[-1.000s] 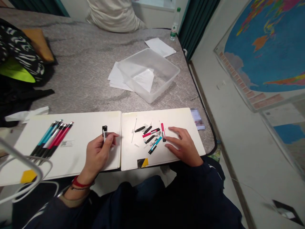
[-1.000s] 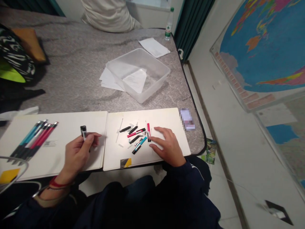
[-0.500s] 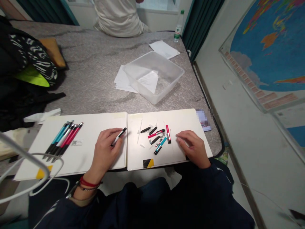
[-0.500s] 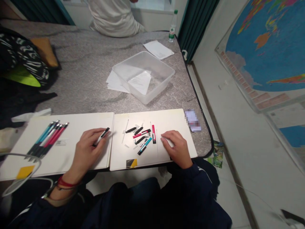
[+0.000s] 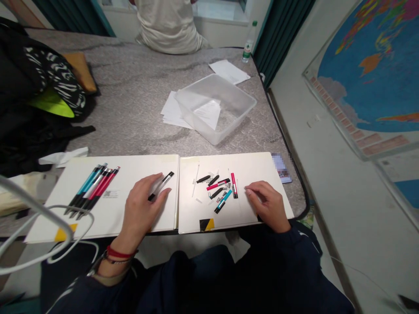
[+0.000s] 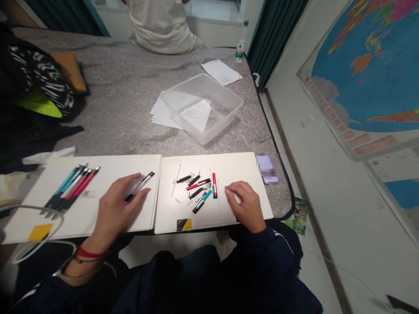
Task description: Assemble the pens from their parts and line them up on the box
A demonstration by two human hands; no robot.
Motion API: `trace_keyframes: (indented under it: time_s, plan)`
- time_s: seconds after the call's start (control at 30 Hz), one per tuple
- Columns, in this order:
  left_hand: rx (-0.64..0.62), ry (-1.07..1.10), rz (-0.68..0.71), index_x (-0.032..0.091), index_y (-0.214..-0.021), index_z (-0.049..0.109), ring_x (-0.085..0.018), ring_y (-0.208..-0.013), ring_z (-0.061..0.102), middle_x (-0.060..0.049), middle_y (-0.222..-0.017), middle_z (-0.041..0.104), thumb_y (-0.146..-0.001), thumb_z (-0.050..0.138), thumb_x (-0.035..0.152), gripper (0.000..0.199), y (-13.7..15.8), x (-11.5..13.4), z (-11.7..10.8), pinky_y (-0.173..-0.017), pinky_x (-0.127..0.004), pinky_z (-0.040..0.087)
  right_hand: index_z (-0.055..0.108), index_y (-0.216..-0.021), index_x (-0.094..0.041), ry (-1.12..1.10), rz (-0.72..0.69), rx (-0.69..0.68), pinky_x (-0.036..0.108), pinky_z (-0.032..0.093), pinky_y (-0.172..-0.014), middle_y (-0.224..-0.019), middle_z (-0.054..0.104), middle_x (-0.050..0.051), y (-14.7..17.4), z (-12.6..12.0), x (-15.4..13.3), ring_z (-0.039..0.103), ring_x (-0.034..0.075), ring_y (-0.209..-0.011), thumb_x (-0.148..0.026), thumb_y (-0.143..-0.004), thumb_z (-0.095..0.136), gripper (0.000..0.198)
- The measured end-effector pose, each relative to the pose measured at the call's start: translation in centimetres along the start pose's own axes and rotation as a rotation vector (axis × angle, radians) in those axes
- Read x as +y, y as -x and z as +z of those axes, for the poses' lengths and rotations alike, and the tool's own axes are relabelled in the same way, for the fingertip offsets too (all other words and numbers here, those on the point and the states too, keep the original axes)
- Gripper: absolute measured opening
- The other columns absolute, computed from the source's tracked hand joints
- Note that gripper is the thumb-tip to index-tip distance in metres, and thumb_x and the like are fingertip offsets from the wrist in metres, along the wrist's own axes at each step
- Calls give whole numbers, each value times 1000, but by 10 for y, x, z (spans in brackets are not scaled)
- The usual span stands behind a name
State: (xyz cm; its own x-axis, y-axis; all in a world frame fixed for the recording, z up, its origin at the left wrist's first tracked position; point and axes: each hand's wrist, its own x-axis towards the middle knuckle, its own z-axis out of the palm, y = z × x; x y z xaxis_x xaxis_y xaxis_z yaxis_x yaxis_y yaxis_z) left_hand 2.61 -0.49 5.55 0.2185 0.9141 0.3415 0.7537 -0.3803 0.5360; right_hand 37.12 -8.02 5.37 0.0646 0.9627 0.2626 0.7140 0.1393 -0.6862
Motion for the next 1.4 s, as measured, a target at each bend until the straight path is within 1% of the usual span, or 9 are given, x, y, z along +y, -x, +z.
trace_keyframes:
  time_s: [0.13,0.27,0.4,0.6,0.77,0.93,1.1,1.3,1.4]
  plan:
    - [159,195,-106,19,-107,62,-25,-99,61,-9,-102,67,-93,44,44,34,10,4,-11,-90,-44,47,69,-93,-22,-2,15,14,37,51,-82,-91,68,6,0,1,0,63,22,-88,-28,-91,56,14]
    - [475,519,-259,18,-79,61,-17,-61,57,-2,-63,57,-99,15,47,58,16,-7,-25,-61,-35,47,69,-90,-21,-16,16,22,38,51,-81,-89,68,7,0,1,0,63,22,-86,-31,-91,56,16]
    - [545,698,-308,19,-57,46,-10,-40,35,4,-46,35,-98,24,50,56,20,-21,-38,-41,-27,28,69,-88,-21,-17,16,42,37,51,-80,-86,68,7,0,2,-1,63,22,-84,-33,-90,56,18]
    - [196,457,-294,18,-64,56,-10,-48,43,2,-55,49,-94,43,43,41,30,-3,-37,-45,-26,32,68,-86,-20,9,20,41,34,49,-77,-85,67,6,0,2,-2,62,21,-81,-31,-91,56,17]
    - [-315,284,208,19,-101,66,-17,-77,59,-4,-82,65,-89,57,37,23,11,36,-11,-71,-29,47,68,-84,-19,16,16,57,34,49,-77,-83,66,6,0,3,-3,62,20,-80,-32,-91,56,19]
    - [-391,236,480,23,-108,66,-24,-105,54,-9,-110,63,-89,59,34,23,-4,61,21,-88,-41,45,67,-83,-19,19,15,63,34,49,-74,-81,66,6,0,2,-5,62,20,-79,-34,-91,54,22]
    - [-444,230,578,21,-104,66,-23,-105,53,-8,-107,64,-91,55,32,20,24,86,36,-86,-38,44,67,-82,-20,17,2,80,35,50,-73,-81,67,5,1,3,-2,62,21,-78,-35,-90,55,20]
    - [-501,300,620,22,-95,67,-16,-85,59,-5,-89,68,-92,53,35,19,91,92,18,-77,-31,46,69,-96,-21,190,-7,235,49,43,-99,-107,66,10,0,4,16,59,28,-105,-34,-88,55,20]
    - [-422,259,554,22,-93,67,-18,-95,60,-5,-93,69,-90,56,31,14,109,73,1,-84,-33,47,64,-115,-22,340,-31,164,54,34,-107,-132,55,11,-3,8,24,47,32,-125,-34,-88,54,32]
